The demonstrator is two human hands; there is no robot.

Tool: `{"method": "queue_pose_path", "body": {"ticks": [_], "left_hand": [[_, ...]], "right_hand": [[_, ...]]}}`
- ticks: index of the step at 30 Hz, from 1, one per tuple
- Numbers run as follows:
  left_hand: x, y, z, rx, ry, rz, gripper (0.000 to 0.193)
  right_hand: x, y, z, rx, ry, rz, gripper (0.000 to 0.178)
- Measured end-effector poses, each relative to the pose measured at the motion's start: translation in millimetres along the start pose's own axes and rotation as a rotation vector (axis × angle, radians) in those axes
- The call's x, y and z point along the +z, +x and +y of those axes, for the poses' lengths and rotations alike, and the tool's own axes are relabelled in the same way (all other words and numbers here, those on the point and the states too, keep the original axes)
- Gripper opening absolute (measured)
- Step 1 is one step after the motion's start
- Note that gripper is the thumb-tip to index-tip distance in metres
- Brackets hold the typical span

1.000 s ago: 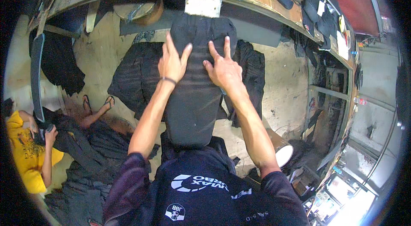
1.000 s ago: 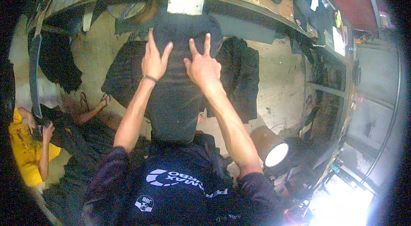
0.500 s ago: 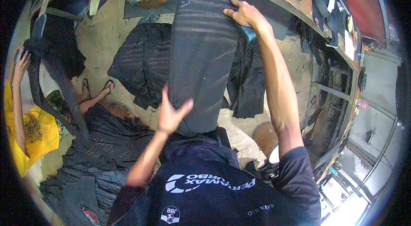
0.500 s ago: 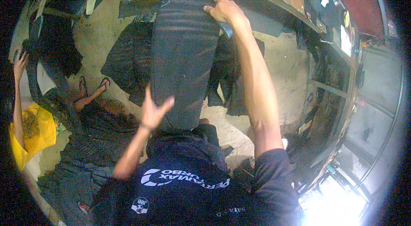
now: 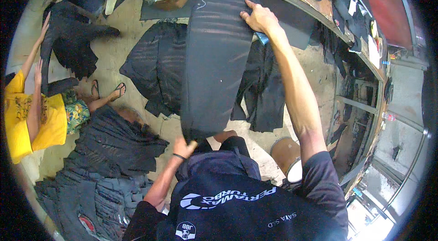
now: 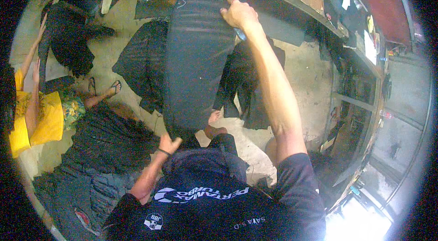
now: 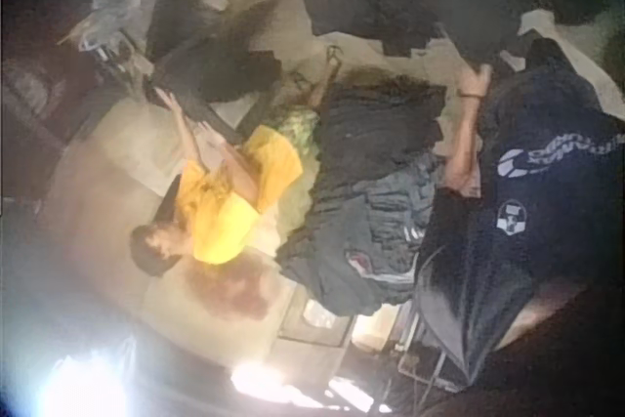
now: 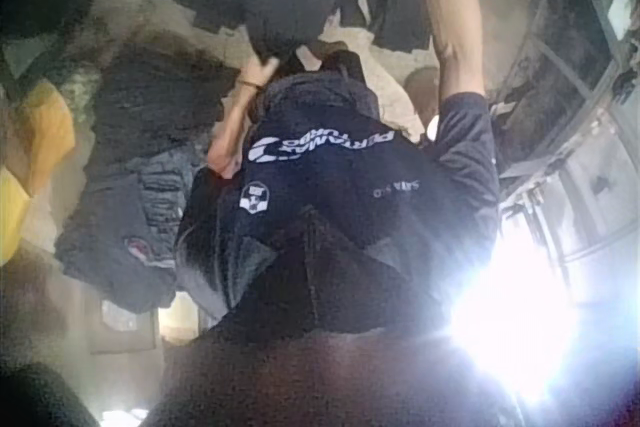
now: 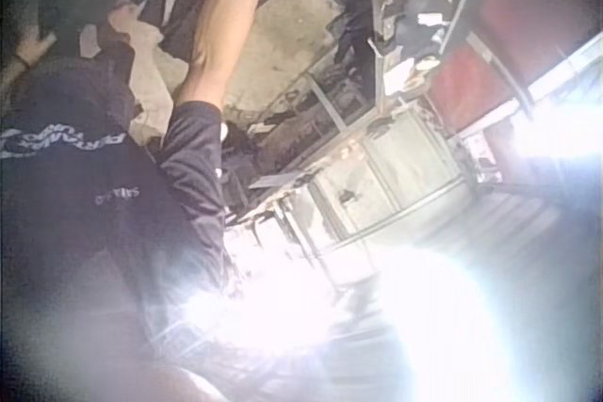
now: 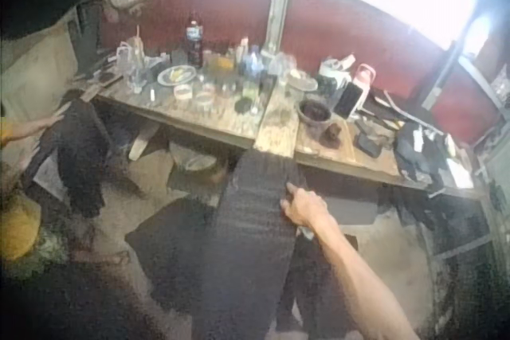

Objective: The person repeatedly rubs a small blue block over the surface of black pants laid on a workbench, flipping the pants to treat different areas. The person also smooths the fabric with their hands between rubbing cycles.

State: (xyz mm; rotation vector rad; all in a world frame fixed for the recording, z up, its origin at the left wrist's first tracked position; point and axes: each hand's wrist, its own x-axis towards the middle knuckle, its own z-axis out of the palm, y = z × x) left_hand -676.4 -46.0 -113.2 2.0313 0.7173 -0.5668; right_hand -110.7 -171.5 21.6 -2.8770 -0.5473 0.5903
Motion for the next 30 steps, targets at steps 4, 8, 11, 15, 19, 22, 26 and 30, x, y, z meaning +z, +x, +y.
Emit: {"method": "queue_pose_path", "body": {"ticks": [4,8,11,15,19,22,26,30], "left_hand": [[-75,122,-125,-0.141,-0.168,0.516,0.032],[-202,200,-105,-0.087,-0.221,0.841,0.029],[-214,205,51,0.447,-0.172,0.713,0.034],[-165,231,270,0.604,0.218,0.581,0.08],[-156,286,346,0.454,0.421,0.491,0.118],[-171,321,351,0.463,0.478,0.469,0.122],[-201,355,375,0.833,0.556,0.356,0.122],[-222,375,417,0.735,0.791,0.032,0.084]], "right_hand": [[-9,-16,8,-0.053,0.108,0.036,0.071],[-8,-68,17,-0.078,0.369,0.117,0.093],[10,-126,9,-0.032,0.402,-0.004,0.094],[24,-151,-22,0.08,0.217,-0.058,0.096],[20,-121,-49,0.103,0.094,-0.148,0.1],[13,-99,-56,0.109,0.06,-0.151,0.098],[12,-96,-54,0.128,0.087,-0.173,0.096],[9,-101,-51,0.132,0.097,-0.167,0.094]]}}
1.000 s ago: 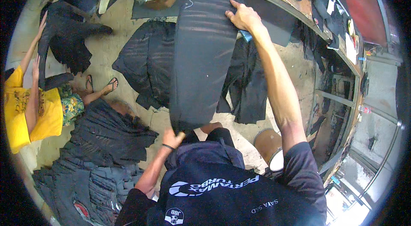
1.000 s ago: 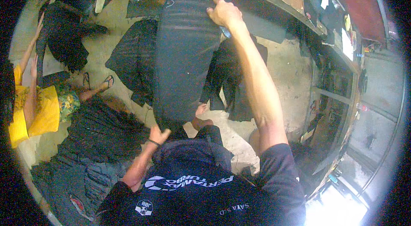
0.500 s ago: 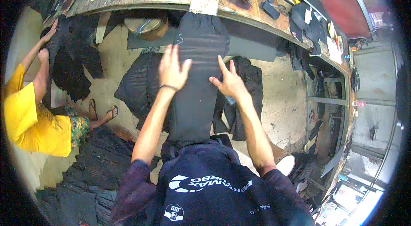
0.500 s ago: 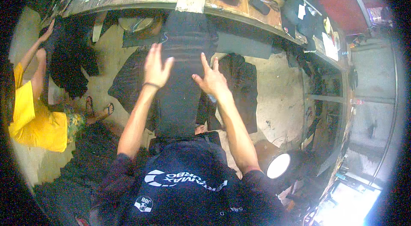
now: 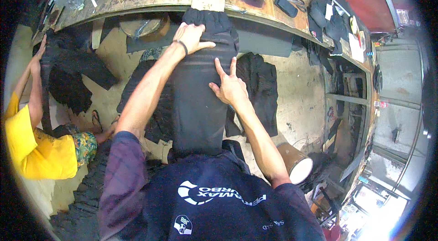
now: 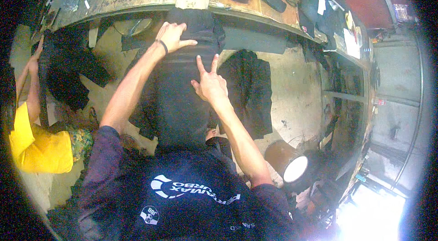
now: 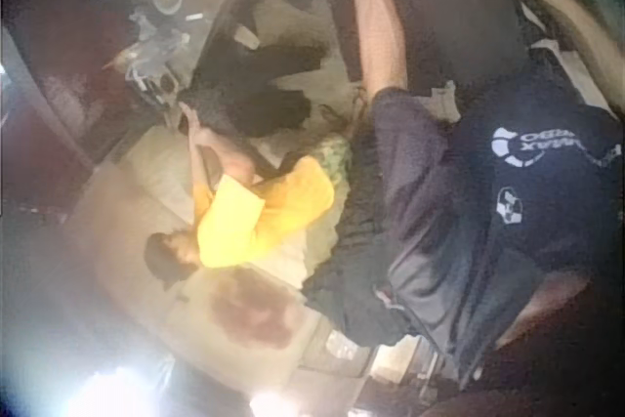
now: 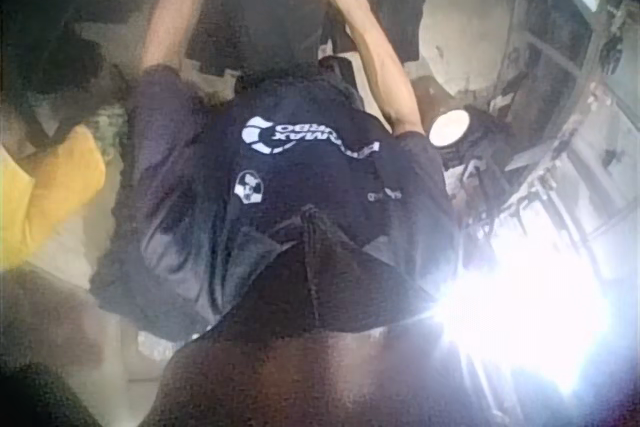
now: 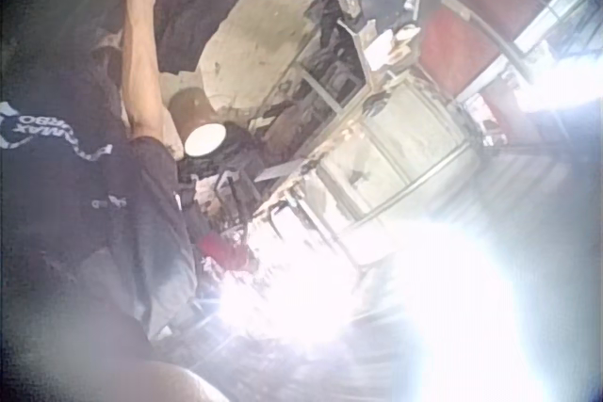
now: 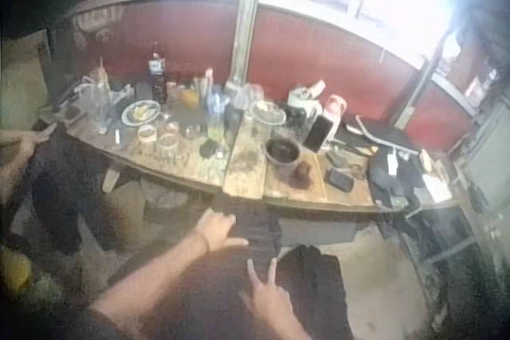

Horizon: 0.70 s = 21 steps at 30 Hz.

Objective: The person repeatedly rubs a small blue block over the surface of black pants laid on a workbench, flipping the pants to treat different areas. The person also smooths the fabric with their hands between rubbing cycles.

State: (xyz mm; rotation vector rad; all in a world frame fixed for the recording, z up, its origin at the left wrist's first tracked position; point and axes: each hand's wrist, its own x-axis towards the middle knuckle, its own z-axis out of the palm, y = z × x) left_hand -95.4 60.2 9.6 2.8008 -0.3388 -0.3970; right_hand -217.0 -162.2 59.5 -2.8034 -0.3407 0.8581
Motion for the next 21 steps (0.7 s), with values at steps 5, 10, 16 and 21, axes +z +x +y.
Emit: {"method": "queue_pose_path", "body": {"ticks": [5,10,16,21], "left_hand": [[-10,26,-1,0.075,-0.43,-0.412,0.059],[-23,22,-37,0.186,-0.562,-0.244,0.064],[-56,-36,-74,-0.391,-0.379,0.736,0.078],[98,-244,54,-0.141,-0.902,0.419,0.136]], "right_hand": [[-5,0,0,-0.006,0.082,0.008,0.092],[3,-4,18,-0.086,0.203,0.051,0.092],[2,12,52,-0.086,0.35,0.345,0.089],[-8,14,38,-0.162,0.075,0.094,0.087]]}}
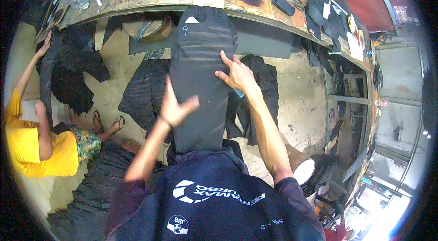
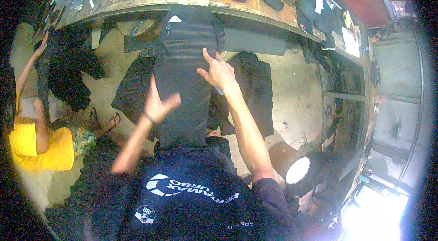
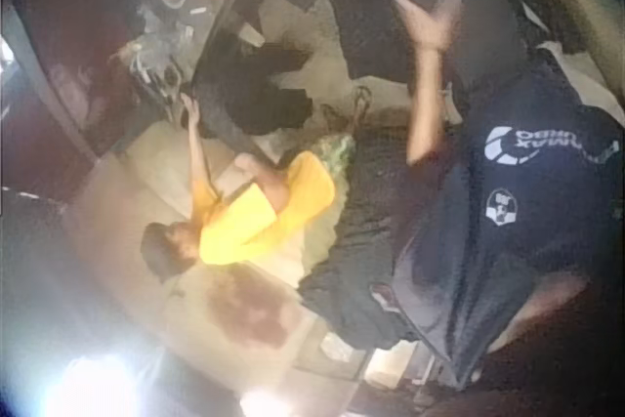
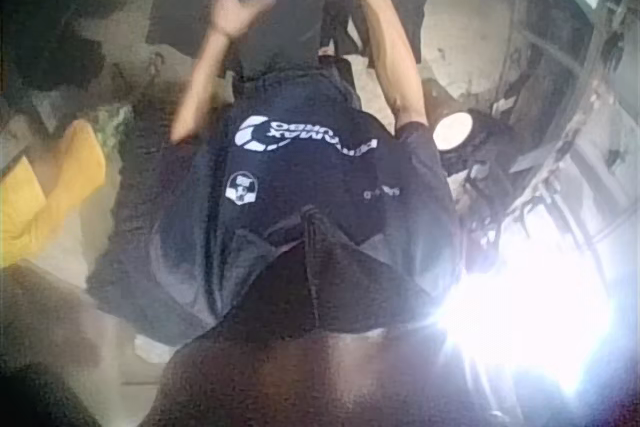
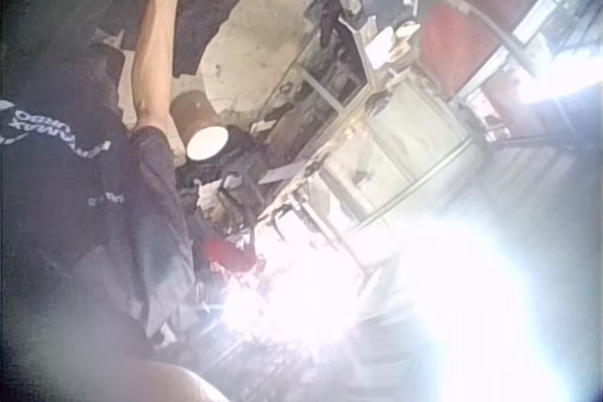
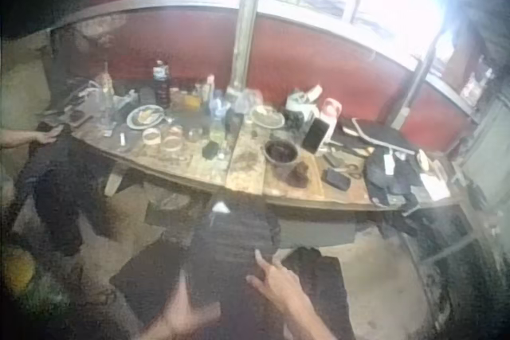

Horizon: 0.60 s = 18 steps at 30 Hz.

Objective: The person repeatedly rubs a small blue block over the surface of black pants laid on a workbench, flipping the pants to treat different areas. The person also smooths the fabric with their hands between rubbing cycles.

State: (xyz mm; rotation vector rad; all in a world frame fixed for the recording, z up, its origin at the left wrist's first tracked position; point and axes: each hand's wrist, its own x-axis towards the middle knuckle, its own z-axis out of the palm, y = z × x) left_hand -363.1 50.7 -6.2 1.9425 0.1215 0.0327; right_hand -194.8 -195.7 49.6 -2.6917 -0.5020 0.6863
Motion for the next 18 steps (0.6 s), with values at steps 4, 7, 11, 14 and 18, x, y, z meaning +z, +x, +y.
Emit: {"method": "queue_pose_path", "body": {"ticks": [4,7,11,14,18], "left_hand": [[23,-200,-72,-0.434,-0.099,-0.472,0.073],[21,-220,-131,-0.093,0.122,-0.539,0.047],[-5,-111,-142,-0.396,0.984,-0.287,0.046],[-12,-10,-77,-0.001,0.5,0.557,0.038],[42,93,21,-0.128,0.76,0.258,0.122]], "right_hand": [[14,-21,-16,0.056,-0.03,-0.07,0.091],[29,-41,-3,0.043,-0.011,-0.111,0.091],[34,-56,43,-0.3,0.503,-0.01,0.09],[32,-61,72,0.138,0.86,-0.126,0.089],[41,-37,81,0.273,0.903,-0.346,0.096]]}}
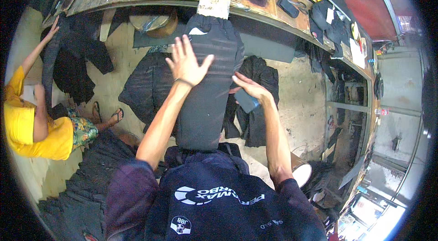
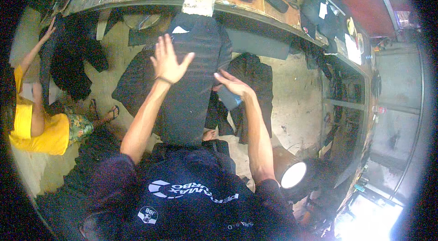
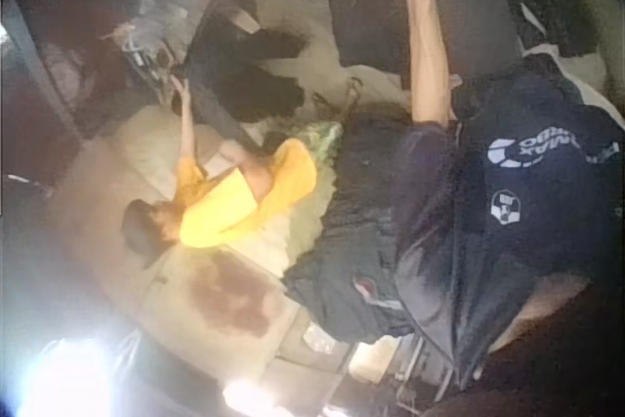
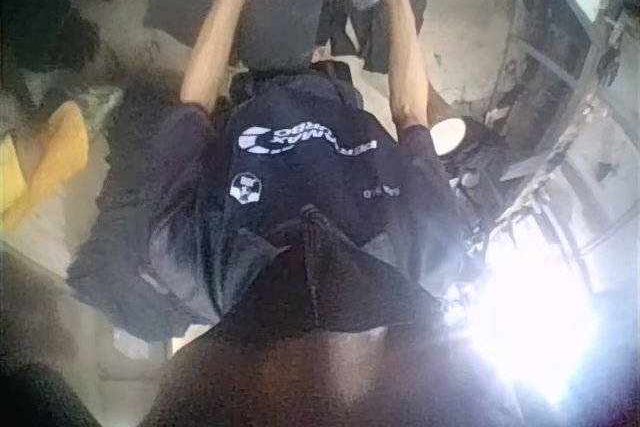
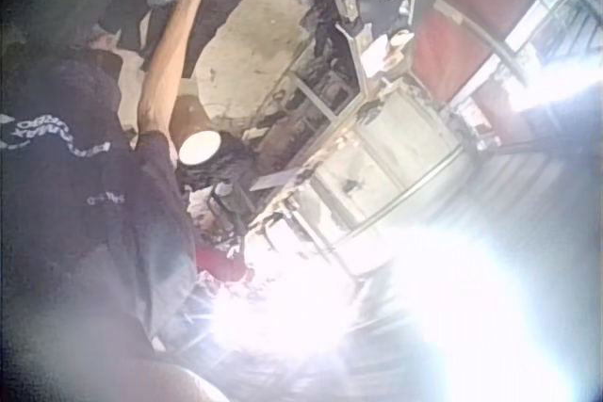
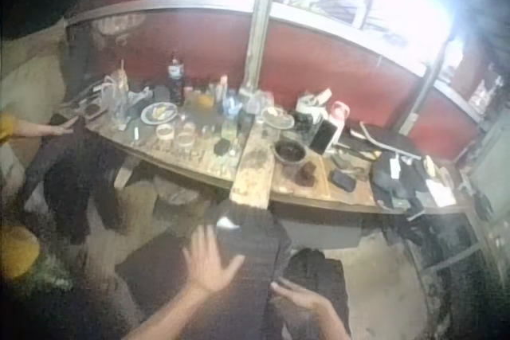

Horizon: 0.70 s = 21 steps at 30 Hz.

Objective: The person repeatedly rubs a small blue block over the surface of black pants laid on a workbench, flipping the pants to treat different areas. The person also smooths the fabric with their hands between rubbing cycles.

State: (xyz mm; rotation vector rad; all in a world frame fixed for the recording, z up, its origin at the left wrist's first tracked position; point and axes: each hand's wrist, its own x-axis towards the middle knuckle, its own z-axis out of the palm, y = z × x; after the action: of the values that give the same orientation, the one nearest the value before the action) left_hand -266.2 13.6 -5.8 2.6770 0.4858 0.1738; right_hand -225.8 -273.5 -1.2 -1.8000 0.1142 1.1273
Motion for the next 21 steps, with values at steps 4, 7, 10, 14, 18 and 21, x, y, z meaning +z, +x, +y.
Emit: {"method": "queue_pose_path", "body": {"ticks": [4,7,10,14,18,21], "left_hand": [[13,72,27,-0.139,-0.141,-0.067,0.151],[27,122,15,-0.172,-0.262,-0.15,0.157],[38,155,9,-0.068,-0.093,-0.087,0.159],[42,183,12,-0.048,-0.131,-0.263,0.167],[38,202,12,-0.113,-0.133,-0.411,0.161],[32,205,11,-0.097,-0.127,-0.379,0.149]], "right_hand": [[-7,51,-28,-0.038,-0.115,-0.06,0.103],[-22,64,-71,-0.083,-0.042,-0.017,0.098],[-6,44,-113,-0.197,-0.572,0.436,0.085],[72,14,-124,-0.722,-0.717,0.903,0.053],[126,20,-96,-0.903,-0.994,0.658,0.077],[125,36,-81,-0.819,-0.742,0.511,0.076]]}}
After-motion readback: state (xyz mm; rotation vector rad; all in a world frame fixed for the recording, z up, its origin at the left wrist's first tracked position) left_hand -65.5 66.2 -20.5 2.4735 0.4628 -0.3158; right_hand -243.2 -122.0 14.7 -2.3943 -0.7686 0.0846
